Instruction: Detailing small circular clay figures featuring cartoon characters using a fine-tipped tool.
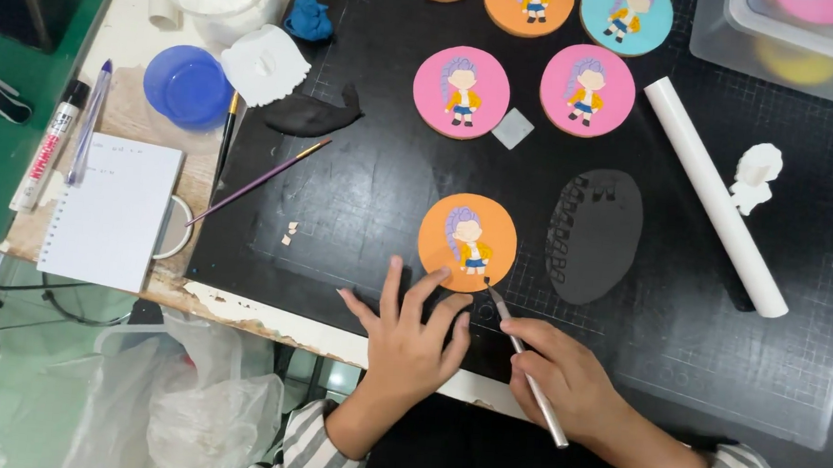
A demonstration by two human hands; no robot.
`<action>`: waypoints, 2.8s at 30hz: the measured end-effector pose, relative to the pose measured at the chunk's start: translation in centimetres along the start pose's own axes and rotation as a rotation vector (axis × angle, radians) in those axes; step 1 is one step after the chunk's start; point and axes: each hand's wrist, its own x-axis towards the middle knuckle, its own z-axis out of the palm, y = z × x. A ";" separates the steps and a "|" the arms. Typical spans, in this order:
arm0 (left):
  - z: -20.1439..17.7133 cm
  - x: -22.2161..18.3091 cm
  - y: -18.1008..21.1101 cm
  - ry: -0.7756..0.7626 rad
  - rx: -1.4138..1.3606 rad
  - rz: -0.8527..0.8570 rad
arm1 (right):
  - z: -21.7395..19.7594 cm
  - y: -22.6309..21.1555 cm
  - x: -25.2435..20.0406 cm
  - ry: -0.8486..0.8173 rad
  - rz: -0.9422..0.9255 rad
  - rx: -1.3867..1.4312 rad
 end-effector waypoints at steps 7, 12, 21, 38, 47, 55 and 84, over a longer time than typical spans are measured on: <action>0.1 0.1 0.0 -0.033 0.058 -0.017 | 0.7 0.3 -0.5 -0.031 0.001 -0.057; 0.0 0.1 -0.1 -0.092 0.121 0.003 | 1.1 0.8 -1.5 -0.038 0.024 -0.035; 0.0 0.4 0.1 -0.112 0.168 0.008 | 1.3 1.3 -2.4 -0.024 -0.007 0.035; 0.6 -0.1 -0.3 -0.066 0.157 0.054 | 0.6 2.7 -3.3 0.085 0.093 0.199; 0.6 -0.1 -0.4 -0.061 0.161 0.054 | 1.0 2.9 -3.3 0.059 0.060 0.252; 0.5 -0.2 -0.5 -0.069 0.169 0.063 | 1.3 3.0 -3.4 0.020 0.062 0.234; 0.7 -0.3 -0.4 -0.075 0.169 0.057 | 1.1 2.7 -2.6 0.054 0.078 0.212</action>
